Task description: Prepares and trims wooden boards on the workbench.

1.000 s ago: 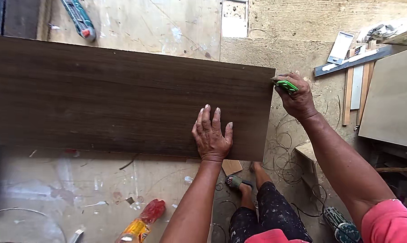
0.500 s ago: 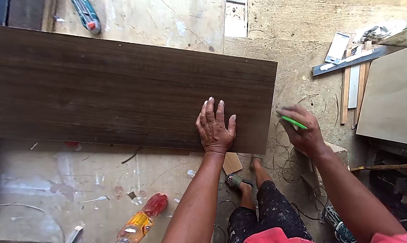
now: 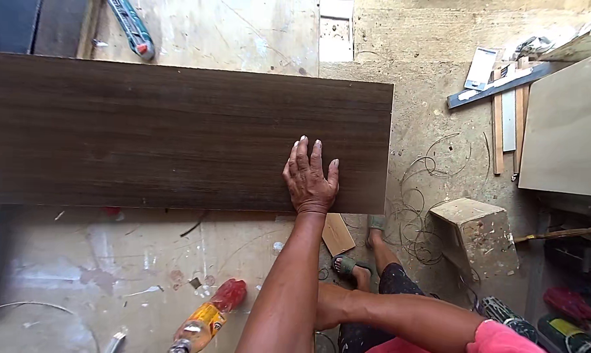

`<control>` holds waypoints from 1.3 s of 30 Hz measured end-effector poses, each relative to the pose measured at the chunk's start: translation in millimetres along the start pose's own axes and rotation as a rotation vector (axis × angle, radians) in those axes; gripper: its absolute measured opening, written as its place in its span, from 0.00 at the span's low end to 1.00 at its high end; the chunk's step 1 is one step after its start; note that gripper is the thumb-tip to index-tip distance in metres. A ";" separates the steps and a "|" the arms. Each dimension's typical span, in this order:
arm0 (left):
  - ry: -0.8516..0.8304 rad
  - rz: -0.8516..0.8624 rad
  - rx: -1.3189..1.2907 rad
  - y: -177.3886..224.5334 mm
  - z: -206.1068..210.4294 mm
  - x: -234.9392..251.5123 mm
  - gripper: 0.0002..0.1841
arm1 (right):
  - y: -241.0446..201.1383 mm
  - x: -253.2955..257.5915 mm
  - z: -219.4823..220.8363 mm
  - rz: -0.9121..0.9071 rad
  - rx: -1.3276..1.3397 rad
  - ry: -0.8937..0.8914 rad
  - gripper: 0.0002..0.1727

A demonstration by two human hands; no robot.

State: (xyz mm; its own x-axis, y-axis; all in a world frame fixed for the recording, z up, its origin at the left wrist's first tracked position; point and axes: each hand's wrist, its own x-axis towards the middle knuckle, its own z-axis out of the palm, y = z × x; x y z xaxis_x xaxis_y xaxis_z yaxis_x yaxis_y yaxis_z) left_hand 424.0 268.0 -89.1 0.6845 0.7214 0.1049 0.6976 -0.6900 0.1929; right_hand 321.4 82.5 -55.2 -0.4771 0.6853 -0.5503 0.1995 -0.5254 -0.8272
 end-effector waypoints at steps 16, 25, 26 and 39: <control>-0.013 0.002 0.019 0.4 1.7 -2.2 0.32 | 31.2 -112.6 -350.7 0.188 -0.164 1.486 0.21; -0.006 0.011 0.012 0.0 2.1 -3.1 0.32 | 69.3 -119.4 -360.8 0.279 0.126 1.540 0.22; 0.002 0.011 0.014 0.4 1.6 -2.2 0.32 | 77.8 -120.4 -359.8 0.290 0.131 1.567 0.26; 0.018 0.007 0.043 -0.3 1.4 -0.1 0.31 | 66.9 -123.4 -301.2 0.105 -0.674 1.283 0.34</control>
State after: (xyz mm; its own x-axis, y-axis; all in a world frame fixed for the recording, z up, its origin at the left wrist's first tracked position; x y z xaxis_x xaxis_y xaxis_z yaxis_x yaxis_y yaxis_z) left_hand 424.1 268.0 -90.5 0.6861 0.7169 0.1236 0.7013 -0.6969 0.1498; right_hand 651.4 114.8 -76.9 0.5713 0.8201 -0.0325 0.7135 -0.5158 -0.4741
